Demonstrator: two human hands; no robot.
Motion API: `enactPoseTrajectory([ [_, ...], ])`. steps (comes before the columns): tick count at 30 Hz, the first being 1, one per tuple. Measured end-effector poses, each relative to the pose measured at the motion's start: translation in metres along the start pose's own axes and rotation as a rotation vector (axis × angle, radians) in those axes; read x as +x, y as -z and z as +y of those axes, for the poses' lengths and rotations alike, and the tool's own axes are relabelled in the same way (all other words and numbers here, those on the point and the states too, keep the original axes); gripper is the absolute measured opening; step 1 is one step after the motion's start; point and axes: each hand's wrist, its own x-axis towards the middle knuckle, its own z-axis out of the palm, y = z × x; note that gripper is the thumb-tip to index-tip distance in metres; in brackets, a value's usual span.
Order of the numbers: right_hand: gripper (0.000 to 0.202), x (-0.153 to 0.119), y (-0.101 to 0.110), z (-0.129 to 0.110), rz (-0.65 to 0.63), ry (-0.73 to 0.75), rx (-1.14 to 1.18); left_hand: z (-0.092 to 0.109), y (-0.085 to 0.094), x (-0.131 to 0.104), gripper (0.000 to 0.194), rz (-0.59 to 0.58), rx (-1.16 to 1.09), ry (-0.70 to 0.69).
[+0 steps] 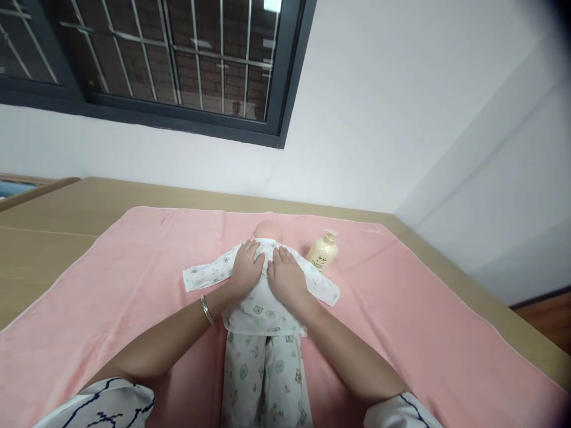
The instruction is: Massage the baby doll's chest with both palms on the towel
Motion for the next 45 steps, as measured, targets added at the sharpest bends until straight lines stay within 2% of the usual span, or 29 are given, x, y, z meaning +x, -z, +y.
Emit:
enactPoseTrajectory([
  [2, 0.053, -0.008, 0.001, -0.007, 0.0, 0.025, -0.028, -0.001, 0.001, 0.006, 0.039, -0.091, 0.104, -0.015],
  [4, 0.052, -0.006, 0.002, -0.005, -0.022, 0.033, -0.002, 0.001, 0.001, 0.005, 0.042, -0.128, 0.192, -0.033],
  [10, 0.057, 0.026, 0.003, 0.026, -0.137, -0.055, 0.129, 0.02, -0.003, -0.025, 0.052, -0.111, 0.324, -0.123],
  [13, 0.055, 0.018, 0.001, 0.017, -0.101, -0.059, 0.079, 0.017, 0.002, -0.019, 0.051, -0.151, 0.328, -0.113],
  [17, 0.054, -0.006, -0.001, -0.005, -0.019, 0.042, 0.018, 0.006, 0.009, 0.002, 0.047, -0.192, 0.33, -0.028],
  [20, 0.052, -0.003, 0.001, 0.001, -0.033, 0.064, 0.076, 0.011, 0.007, -0.004, 0.048, -0.161, 0.365, -0.045],
  [24, 0.051, 0.024, 0.006, 0.03, -0.103, -0.01, 0.18, 0.03, 0.002, -0.033, 0.053, -0.126, 0.382, -0.167],
  [26, 0.053, 0.031, 0.006, 0.037, -0.132, -0.015, 0.189, 0.034, 0.002, -0.039, 0.053, -0.137, 0.352, -0.219],
  [28, 0.054, 0.028, 0.006, 0.033, -0.128, -0.009, 0.155, 0.029, 0.003, -0.033, 0.05, -0.143, 0.307, -0.207],
  [32, 0.053, 0.007, 0.007, 0.011, -0.076, 0.035, 0.085, 0.009, 0.007, -0.007, 0.046, -0.164, 0.256, -0.045],
  [34, 0.052, 0.001, 0.009, 0.005, -0.085, 0.059, 0.104, 0.003, 0.006, -0.001, 0.046, -0.164, 0.261, -0.015],
  [38, 0.05, 0.01, 0.009, 0.014, -0.104, 0.034, 0.167, 0.007, 0.002, -0.009, 0.048, -0.111, 0.29, -0.045],
  [45, 0.052, 0.022, -0.005, 0.025, -0.044, 0.018, 0.161, 0.015, 0.003, -0.017, 0.05, -0.084, 0.309, -0.068],
])
